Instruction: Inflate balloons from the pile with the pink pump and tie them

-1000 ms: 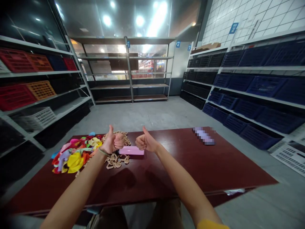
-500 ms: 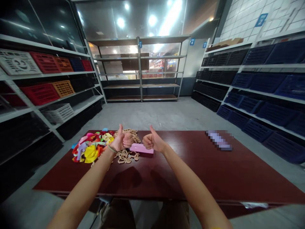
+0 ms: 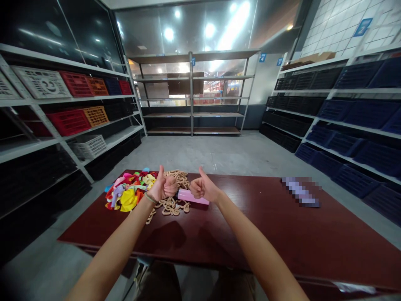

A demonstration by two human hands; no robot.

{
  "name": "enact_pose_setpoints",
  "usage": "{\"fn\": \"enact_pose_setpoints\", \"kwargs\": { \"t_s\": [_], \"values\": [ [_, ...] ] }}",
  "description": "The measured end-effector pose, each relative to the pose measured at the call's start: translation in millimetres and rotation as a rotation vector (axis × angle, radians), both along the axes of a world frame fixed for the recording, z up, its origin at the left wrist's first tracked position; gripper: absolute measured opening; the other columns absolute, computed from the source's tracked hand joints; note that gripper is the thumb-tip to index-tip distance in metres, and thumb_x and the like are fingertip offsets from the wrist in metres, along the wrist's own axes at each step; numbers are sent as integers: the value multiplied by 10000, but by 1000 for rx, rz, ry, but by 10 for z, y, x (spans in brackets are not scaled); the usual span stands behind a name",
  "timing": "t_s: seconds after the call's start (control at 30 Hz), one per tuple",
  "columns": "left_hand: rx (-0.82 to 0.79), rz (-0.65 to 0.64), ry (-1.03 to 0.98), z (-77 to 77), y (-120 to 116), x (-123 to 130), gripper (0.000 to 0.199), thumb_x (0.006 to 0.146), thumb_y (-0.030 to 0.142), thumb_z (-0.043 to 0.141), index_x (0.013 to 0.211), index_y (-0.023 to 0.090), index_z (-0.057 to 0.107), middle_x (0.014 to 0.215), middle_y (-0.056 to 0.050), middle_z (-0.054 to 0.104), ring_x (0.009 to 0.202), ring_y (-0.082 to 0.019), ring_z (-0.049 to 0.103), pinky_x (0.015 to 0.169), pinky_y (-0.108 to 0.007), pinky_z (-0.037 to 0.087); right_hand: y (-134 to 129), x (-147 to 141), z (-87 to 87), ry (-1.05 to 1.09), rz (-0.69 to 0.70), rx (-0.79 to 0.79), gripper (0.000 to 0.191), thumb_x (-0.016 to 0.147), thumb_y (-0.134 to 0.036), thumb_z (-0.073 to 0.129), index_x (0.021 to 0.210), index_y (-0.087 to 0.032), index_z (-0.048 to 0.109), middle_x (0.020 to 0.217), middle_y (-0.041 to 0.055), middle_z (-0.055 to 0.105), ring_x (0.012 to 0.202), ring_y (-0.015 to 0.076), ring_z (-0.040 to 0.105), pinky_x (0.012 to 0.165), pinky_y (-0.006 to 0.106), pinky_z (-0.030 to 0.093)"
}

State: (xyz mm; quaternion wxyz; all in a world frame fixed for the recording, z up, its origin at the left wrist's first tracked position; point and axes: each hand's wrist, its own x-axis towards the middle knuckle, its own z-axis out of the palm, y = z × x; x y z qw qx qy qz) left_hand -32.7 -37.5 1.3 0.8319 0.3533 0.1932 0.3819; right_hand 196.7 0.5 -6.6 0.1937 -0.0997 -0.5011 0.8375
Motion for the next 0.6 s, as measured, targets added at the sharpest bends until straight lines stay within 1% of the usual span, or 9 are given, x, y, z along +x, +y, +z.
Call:
{"fn": "enact_pose_setpoints", "kwargs": {
  "t_s": [0.27, 0.33, 0.37, 0.4, 0.47, 0.53, 0.6],
  "values": [
    [39, 13, 4, -86, -1, -139, 765, 715, 920, 277, 496, 187, 253, 440, 65, 196, 371, -42, 179, 358, -158, 148, 8, -126, 1, -38, -6, 28, 771, 902, -775, 50, 492, -195, 348, 467, -56, 252, 414, 70, 216, 427, 217, 178],
    [56, 33, 38, -96, -11, -167, 760, 714, 919, 306, 498, 192, 262, 445, 67, 197, 371, -46, 187, 357, -166, 155, -6, -179, 5, -76, -24, 51, 760, 899, -784, 65, 491, -201, 331, 466, -58, 248, 413, 70, 201, 425, 226, 170],
    [72, 57, 64, -95, -21, -182, 750, 725, 906, 335, 504, 191, 281, 451, 67, 206, 376, -50, 200, 360, -170, 164, -21, -216, 9, -98, -55, 72, 745, 905, -780, 96, 500, -202, 334, 473, -61, 251, 416, 70, 195, 426, 229, 170],
    [94, 99, 100, -92, -38, -199, 732, 745, 881, 378, 518, 188, 320, 463, 65, 229, 385, -55, 224, 367, -172, 184, -43, -261, 13, -122, -113, 104, 724, 917, -768, 144, 519, -200, 353, 486, -64, 262, 423, 70, 197, 430, 231, 179],
    [152, 243, 239, -84, -93, -254, 650, 794, 790, 485, 600, 170, 457, 515, 50, 334, 430, -70, 318, 402, -178, 263, -96, -369, 14, -186, -291, 225, 635, 942, -706, 286, 598, -195, 440, 521, -66, 314, 446, 74, 251, 455, 232, 232],
    [242, 437, 477, -82, -182, -354, 520, 821, 671, 584, 745, 157, 583, 617, 19, 471, 521, -93, 434, 476, -195, 357, -146, -493, -10, -271, -466, 421, 478, 946, -612, 421, 741, -198, 542, 576, -57, 407, 503, 91, 362, 515, 239, 315],
    [366, 630, 736, -99, -309, -516, 401, 839, 561, 629, 841, 160, 642, 723, -11, 566, 628, -124, 511, 569, -222, 419, -175, -629, -78, -353, -558, 651, 327, 930, -519, 504, 893, -210, 603, 677, -28, 523, 615, 124, 484, 607, 264, 394]
  ]
}}
